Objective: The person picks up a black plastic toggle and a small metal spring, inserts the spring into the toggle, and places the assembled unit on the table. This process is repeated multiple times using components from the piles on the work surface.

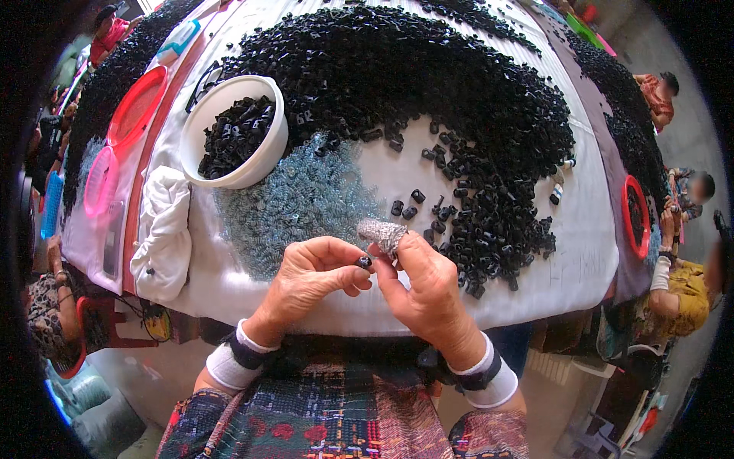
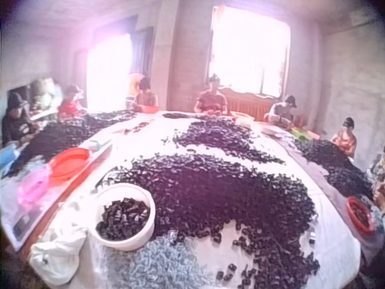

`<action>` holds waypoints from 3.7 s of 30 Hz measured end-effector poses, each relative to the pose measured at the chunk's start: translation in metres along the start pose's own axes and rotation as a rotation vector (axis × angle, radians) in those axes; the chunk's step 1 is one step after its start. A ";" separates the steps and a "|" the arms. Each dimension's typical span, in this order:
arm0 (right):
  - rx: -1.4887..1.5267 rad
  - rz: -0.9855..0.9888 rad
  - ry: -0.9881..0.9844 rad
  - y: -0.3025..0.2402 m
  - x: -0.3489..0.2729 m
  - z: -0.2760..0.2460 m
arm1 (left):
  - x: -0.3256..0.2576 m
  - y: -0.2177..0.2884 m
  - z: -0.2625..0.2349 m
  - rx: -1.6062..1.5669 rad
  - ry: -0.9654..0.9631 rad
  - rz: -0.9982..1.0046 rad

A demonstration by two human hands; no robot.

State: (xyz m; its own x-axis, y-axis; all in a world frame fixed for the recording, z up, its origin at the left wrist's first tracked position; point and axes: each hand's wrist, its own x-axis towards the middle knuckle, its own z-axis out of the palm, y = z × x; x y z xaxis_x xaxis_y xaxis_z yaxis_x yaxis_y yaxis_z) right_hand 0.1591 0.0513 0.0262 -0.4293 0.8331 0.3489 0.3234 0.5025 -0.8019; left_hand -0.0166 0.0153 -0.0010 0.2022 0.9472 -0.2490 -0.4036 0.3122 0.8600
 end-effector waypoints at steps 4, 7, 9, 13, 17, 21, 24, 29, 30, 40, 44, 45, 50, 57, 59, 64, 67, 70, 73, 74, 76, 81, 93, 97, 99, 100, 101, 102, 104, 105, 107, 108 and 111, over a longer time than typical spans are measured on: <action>-0.046 -0.104 0.026 0.004 0.000 0.003 | 0.001 -0.002 -0.003 -0.013 -0.038 -0.011; -0.067 -0.118 0.088 0.003 0.002 0.006 | 0.002 -0.003 -0.004 -0.027 -0.019 -0.012; -0.088 -0.194 0.030 0.003 0.006 0.006 | 0.002 -0.003 -0.004 -0.035 -0.010 -0.011; -0.141 -0.220 -0.034 0.006 0.008 0.005 | 0.002 -0.004 -0.007 -0.048 -0.027 -0.012; -0.046 -0.067 0.042 0.001 0.003 0.011 | 0.001 -0.001 -0.006 -0.068 0.011 -0.026; -0.038 -0.022 0.095 0.003 -0.001 0.016 | 0.000 -0.004 -0.009 -0.053 0.000 0.026; -0.232 -0.236 0.050 0.001 0.003 0.014 | -0.002 -0.003 -0.009 -0.034 0.029 0.045; -0.189 -0.190 0.091 -0.001 0.000 0.012 | -0.002 -0.002 -0.009 -0.055 0.047 0.039; -0.191 -0.180 0.099 -0.001 -0.001 0.013 | -0.003 -0.002 -0.009 -0.053 0.045 0.030; -0.263 -0.236 0.087 0.002 -0.001 0.015 | -0.001 -0.007 -0.008 -0.016 0.036 0.014; -0.307 -0.291 0.009 -0.006 0.001 0.015 | 0.000 -0.012 -0.010 -0.045 0.027 0.041; -0.286 -0.337 0.005 -0.006 0.001 0.016 | 0.000 -0.014 -0.010 -0.051 0.027 0.047; -0.244 -0.237 0.041 0.002 -0.006 0.014 | -0.001 -0.011 -0.012 -0.015 0.008 0.037; -0.267 -0.141 0.128 0.000 -0.006 0.020 | -0.001 -0.011 -0.011 -0.024 0.021 0.016; -0.297 -0.183 0.086 -0.001 -0.005 0.019 | -0.001 -0.012 -0.011 -0.025 0.026 0.013; -0.271 -0.225 0.038 -0.002 -0.006 0.017 | 0.000 -0.012 -0.012 -0.024 0.016 0.059; -0.241 -0.201 0.165 0.003 -0.009 0.016 | -0.001 -0.010 -0.010 -0.023 0.030 0.020; -0.278 -0.211 0.205 0.006 -0.009 0.011 | 0.000 -0.012 -0.011 -0.034 0.022 0.033; -0.365 -0.075 0.276 0.007 0.001 0.000 | 0.000 -0.014 -0.010 -0.062 0.047 0.052; -0.332 -0.012 0.326 0.012 0.006 -0.002 | 0.000 -0.015 -0.010 -0.064 0.038 0.054; -0.334 0.102 0.295 0.024 0.015 -0.012 | 0.000 -0.014 -0.010 -0.084 0.075 0.040; -0.355 0.137 0.228 0.040 0.036 -0.020 | -0.001 -0.017 -0.013 -0.071 0.074 0.037; -0.456 0.063 0.234 0.056 0.061 -0.044 | 0.002 -0.014 -0.013 -0.096 0.060 0.020; -0.425 0.142 0.113 0.072 0.081 -0.049 | -0.001 -0.015 -0.015 -0.067 0.056 0.019; -0.480 0.148 0.042 0.078 0.090 -0.049 | -0.001 -0.013 -0.013 -0.062 0.046 0.022; -0.472 0.128 0.010 0.085 0.094 -0.045 | -0.001 -0.014 -0.013 -0.067 0.048 0.020; -0.567 0.094 -0.015 0.093 0.098 -0.041 | 0.000 -0.015 -0.013 -0.073 0.048 0.018; -0.662 0.062 -0.038 0.099 0.100 -0.039 | 0.001 -0.014 -0.013 -0.068 0.049 0.020; -0.696 0.022 -0.070 0.097 0.099 -0.038 | 0.000 -0.013 -0.012 -0.064 0.052 0.019; -0.734 -0.016 -0.102 0.097 0.098 -0.038 | 0.000 -0.012 -0.011 -0.063 0.049 0.016; -0.617 -0.024 -0.083 0.087 0.092 -0.039 | -0.001 -0.010 -0.010 -0.070 0.082 -0.004; -0.505 -0.034 -0.061 0.079 0.089 -0.040 | -0.001 -0.010 -0.010 -0.071 0.082 -0.010; -0.572 -0.008 -0.007 0.063 0.074 -0.052 | -0.001 -0.010 -0.012 -0.072 0.085 0.005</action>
State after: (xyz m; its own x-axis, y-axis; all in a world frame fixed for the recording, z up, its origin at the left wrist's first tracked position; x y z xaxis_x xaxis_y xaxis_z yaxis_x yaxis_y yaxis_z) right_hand 0.1912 0.1570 0.0266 -0.4385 0.8280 0.3495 0.7243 0.5558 -0.4080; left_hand -0.0229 0.0116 -0.0147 0.1250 0.9505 -0.2844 -0.4679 0.3093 0.8279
